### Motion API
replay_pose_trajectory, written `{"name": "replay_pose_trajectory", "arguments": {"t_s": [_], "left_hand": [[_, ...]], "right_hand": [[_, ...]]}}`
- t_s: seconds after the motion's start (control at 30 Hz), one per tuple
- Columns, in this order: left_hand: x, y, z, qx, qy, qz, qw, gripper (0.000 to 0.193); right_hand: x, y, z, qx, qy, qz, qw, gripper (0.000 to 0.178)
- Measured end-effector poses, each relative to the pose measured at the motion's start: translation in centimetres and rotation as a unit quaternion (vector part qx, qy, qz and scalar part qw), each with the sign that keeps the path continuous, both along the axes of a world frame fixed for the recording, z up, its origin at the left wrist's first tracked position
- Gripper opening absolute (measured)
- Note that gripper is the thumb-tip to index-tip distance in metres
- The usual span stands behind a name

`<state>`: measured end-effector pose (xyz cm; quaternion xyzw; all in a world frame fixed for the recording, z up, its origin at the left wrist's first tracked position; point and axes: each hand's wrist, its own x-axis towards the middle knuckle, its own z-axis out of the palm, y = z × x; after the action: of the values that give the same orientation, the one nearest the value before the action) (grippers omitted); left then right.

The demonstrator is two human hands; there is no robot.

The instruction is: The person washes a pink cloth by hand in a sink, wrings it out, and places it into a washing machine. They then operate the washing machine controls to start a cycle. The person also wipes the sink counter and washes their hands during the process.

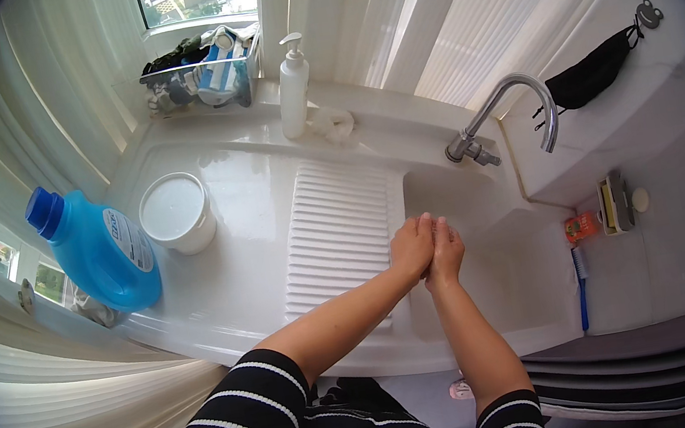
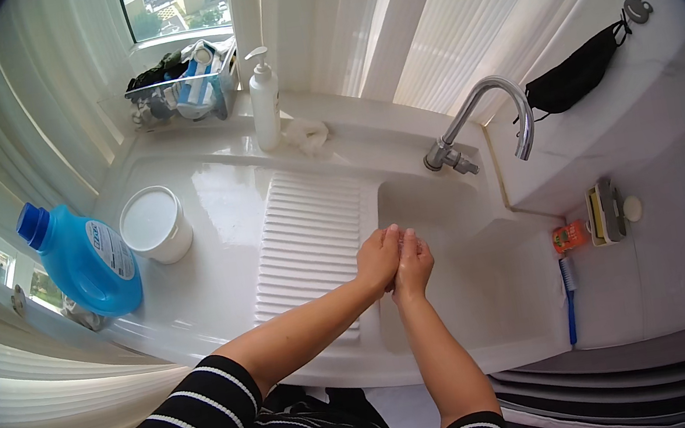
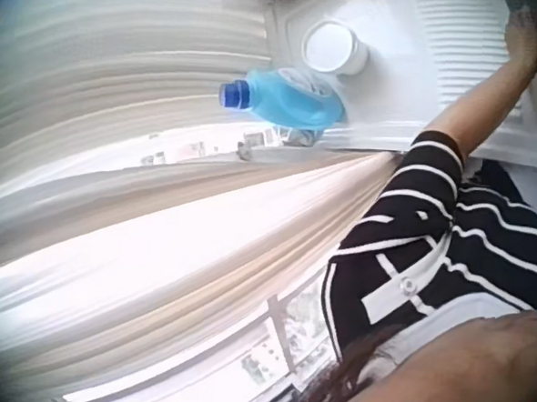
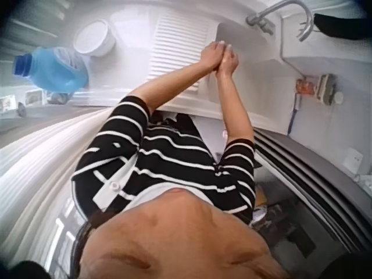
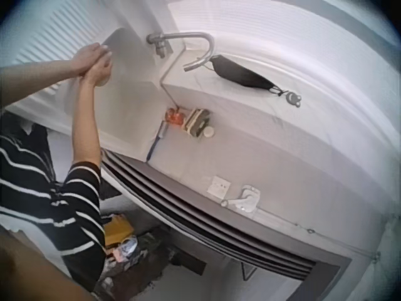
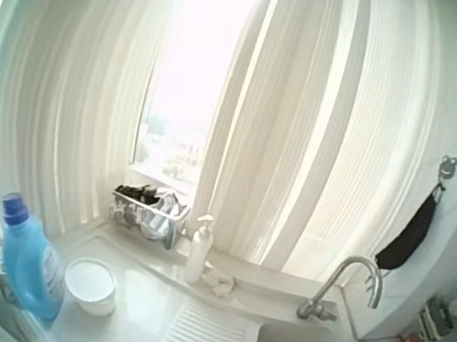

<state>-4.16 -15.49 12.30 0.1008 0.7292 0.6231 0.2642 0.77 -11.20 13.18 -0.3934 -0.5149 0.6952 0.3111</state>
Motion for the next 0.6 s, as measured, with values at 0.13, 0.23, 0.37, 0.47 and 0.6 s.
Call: {"name": "replay_pose_trajectory", "arguments": {"t_s": [0.13,0.23,0.37,0.47,0.6], "left_hand": [[1.0,2.8,-1.2,0.036,-0.01,-0.056,0.998,0.04],[1.0,3.6,-1.2,0.054,-0.042,-0.092,0.993,0.036],[0.5,2.6,-0.8,0.003,-0.016,-0.081,0.997,0.038],[-1.9,-2.2,0.4,-0.038,-0.012,-0.13,0.991,0.052],[-5.1,-14.8,3.0,0.013,-0.11,0.007,0.994,0.068]], "right_hand": [[1.6,2.4,-0.4,0.016,-0.047,-0.053,0.997,0.035],[2.0,3.6,-1.1,0.042,-0.068,-0.039,0.996,0.035],[2.2,4.5,-0.6,-0.007,-0.079,0.077,0.994,0.034],[1.1,4.1,1.1,0.03,-0.07,0.214,0.974,0.029],[-2.5,0.5,4.5,0.15,0.045,0.362,0.919,0.021]]}}
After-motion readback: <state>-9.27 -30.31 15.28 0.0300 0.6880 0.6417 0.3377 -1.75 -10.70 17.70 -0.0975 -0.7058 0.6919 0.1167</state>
